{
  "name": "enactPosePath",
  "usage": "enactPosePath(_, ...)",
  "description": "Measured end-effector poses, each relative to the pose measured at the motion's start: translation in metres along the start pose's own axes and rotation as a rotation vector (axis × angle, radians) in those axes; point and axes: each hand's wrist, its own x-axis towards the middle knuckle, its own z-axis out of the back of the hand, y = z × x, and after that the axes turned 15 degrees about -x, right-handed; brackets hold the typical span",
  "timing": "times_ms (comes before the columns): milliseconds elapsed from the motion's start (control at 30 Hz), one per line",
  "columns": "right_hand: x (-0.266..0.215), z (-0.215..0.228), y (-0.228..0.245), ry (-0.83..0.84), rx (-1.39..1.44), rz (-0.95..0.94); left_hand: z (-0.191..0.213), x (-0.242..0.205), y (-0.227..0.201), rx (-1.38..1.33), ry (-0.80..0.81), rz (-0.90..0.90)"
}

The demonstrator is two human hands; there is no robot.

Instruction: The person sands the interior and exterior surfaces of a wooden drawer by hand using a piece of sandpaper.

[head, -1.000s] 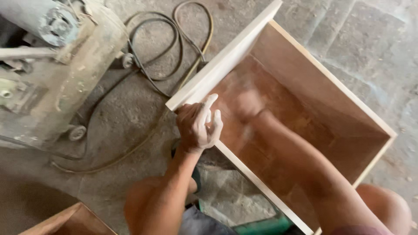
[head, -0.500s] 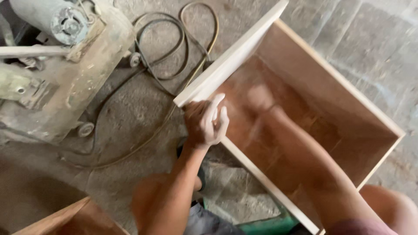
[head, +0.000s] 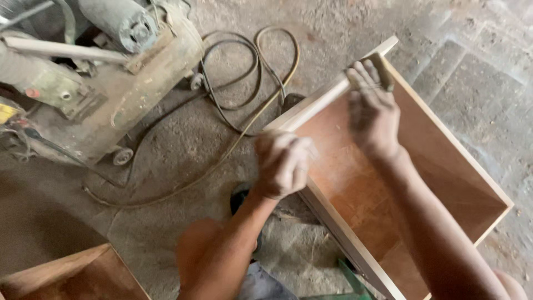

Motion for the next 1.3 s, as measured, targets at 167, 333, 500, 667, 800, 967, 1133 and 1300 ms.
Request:
enactPosePath(167, 0.004, -0.022, 0.055, 0.214, 0.481, 0.160, 0.012, 0.010, 0.021, -0.367, -0.359, 0.589)
enactPosePath(333, 0.000, -0.040, 0.026, 0.153, 0.106, 0.168, -0.002, 0.003, 0.009, -0.267, -0.075, 0.649)
enactPosePath(500, -0.058, -0.022, 0.023, 0.225, 0.483, -0.052, 0.000, 0.021, 0.006, -0.027, -0.086, 0.348)
enactPosePath(667, -0.142, -0.057, 0.007, 0.428, 0.066, 0.127, -0.003, 0.020, -0.017, -0.134, 0.288, 0.239)
enactPosePath(800, -0.184, -0.086, 0.056, 0.385, 0.232, 0.090, -0.018, 0.026, -0.001, -0.004, 0.313, 0.237)
enactPosePath(967, -0.156, -0.104, 0.011, 0.372, 0.075, 0.035, -0.011, 0.023, -0.003, -0.013, 0.282, 0.250)
enactPosePath(1133, -0.159, -0.095, 0.050, 0.374, 0.307, 0.032, -0.010, 0.027, -0.010, -0.028, 0.276, 0.285)
enactPosePath(1300, -0.134, -0.104, -0.011, 0.357, 0.023, 0.036, -0.010, 0.027, -0.008, -0.049, 0.286, 0.279)
